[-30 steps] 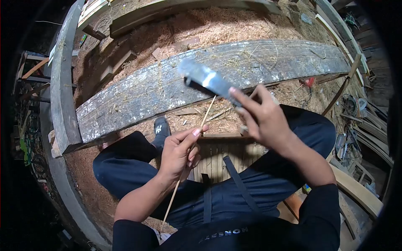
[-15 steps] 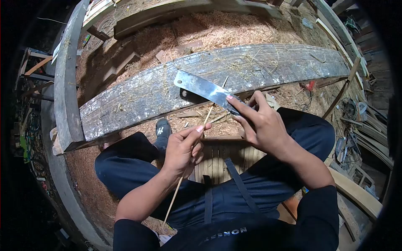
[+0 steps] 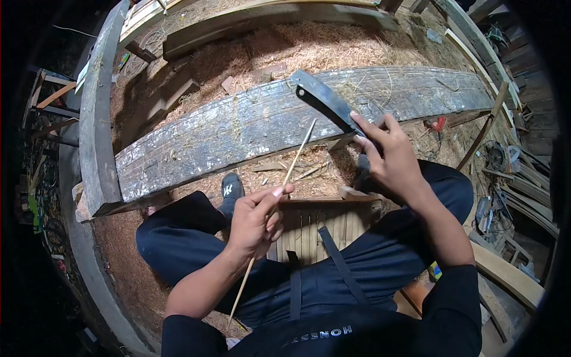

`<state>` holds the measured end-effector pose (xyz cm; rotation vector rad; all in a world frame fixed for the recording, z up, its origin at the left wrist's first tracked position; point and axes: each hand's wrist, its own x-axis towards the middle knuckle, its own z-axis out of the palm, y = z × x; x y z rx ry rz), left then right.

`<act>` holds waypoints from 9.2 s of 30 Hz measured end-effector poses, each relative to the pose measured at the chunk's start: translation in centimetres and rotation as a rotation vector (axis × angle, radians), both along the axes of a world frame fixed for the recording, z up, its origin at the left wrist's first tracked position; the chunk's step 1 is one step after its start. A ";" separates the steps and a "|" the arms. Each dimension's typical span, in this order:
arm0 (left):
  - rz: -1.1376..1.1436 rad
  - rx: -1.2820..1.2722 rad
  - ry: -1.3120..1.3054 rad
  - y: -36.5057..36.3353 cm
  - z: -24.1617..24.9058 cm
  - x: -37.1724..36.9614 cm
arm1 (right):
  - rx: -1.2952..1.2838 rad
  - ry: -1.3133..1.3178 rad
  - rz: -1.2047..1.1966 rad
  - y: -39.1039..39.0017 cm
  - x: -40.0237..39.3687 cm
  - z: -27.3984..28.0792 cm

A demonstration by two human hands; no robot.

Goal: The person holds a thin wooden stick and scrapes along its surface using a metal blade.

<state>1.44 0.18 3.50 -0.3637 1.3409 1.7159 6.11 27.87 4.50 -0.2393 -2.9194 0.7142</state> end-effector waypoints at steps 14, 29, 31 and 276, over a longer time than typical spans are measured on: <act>-0.071 0.160 0.152 1.2 0.0 -0.6 | -1.321 -0.058 -0.303 0.3 -1.9 1.0; -0.236 0.274 0.309 3.2 1.6 -1.7 | -1.371 -0.011 -0.229 -0.3 -4.1 4.1; -0.234 0.261 0.310 3.4 1.8 -1.7 | -1.362 0.000 -0.238 -0.4 -4.2 4.4; -0.008 0.132 0.035 5.2 -1.6 -1.3 | -0.123 0.179 0.113 -4.1 -1.9 -0.7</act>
